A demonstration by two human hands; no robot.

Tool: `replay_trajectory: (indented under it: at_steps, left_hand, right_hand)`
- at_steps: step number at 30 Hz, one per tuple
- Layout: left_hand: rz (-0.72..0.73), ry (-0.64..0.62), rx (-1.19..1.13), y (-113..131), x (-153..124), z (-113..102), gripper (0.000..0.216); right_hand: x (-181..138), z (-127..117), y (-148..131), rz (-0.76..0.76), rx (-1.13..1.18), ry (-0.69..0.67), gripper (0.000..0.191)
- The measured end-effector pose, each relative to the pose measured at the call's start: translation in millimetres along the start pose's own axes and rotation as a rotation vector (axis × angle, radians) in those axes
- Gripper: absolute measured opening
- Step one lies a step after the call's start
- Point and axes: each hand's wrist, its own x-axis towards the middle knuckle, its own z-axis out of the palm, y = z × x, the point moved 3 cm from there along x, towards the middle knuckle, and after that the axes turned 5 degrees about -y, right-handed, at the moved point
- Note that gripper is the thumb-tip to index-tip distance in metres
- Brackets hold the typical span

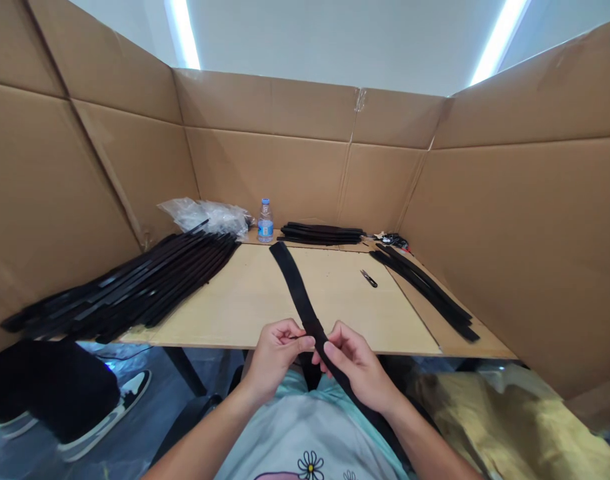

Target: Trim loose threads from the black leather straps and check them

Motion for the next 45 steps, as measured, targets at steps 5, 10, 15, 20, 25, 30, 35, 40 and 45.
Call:
replay_trajectory:
  at_steps: [5, 10, 15, 20, 25, 30, 35, 40, 45]
  left_hand:
    - [0.029, 0.051, 0.058, -2.5, -0.2, -3.3, 0.031]
    - [0.027, -0.056, 0.037, -5.2, -2.8, 1.6, 0.033]
    - [0.023, -0.091, 0.025, -0.7, -6.2, 6.1, 0.026]
    - [0.008, -0.135, -0.022, 0.5, -10.0, 10.8, 0.025]
    - [0.025, -0.091, -0.097, -3.2, -10.6, 8.6, 0.032]
    - [0.035, 0.088, 0.049, 0.4, -13.6, 6.8, 0.042]
    - [0.054, 0.164, 0.159, 10.1, -20.6, 13.6, 0.049]
    - [0.034, 0.126, 0.144, 9.0, -21.4, 13.9, 0.038]
    - [0.017, 0.089, 0.130, 10.7, -21.7, 14.2, 0.034]
  right_hand:
    - [2.7, -2.9, 7.7, 0.065, 0.155, 0.057, 0.034]
    - [4.3, -1.4, 9.4, 0.070, 0.091, 0.032, 0.041]
    - [0.1, 4.7, 6.7, 0.090, 0.103, -0.047, 0.036]
    - [-4.2, 8.0, 1.9, 0.014, 0.081, -0.082, 0.037]
    - [-3.7, 8.6, -1.6, -0.034, 0.120, -0.051, 0.035]
    - [-2.2, 6.1, 1.4, -0.027, 0.118, 0.037, 0.033]
    - [-2.5, -0.1, 0.6, -0.031, 0.075, 0.098, 0.033]
    - [0.1, 1.0, 0.2, -0.060, 0.107, 0.034, 0.033]
    - [1.4, -1.2, 2.6, -0.034, 0.107, 0.023, 0.027]
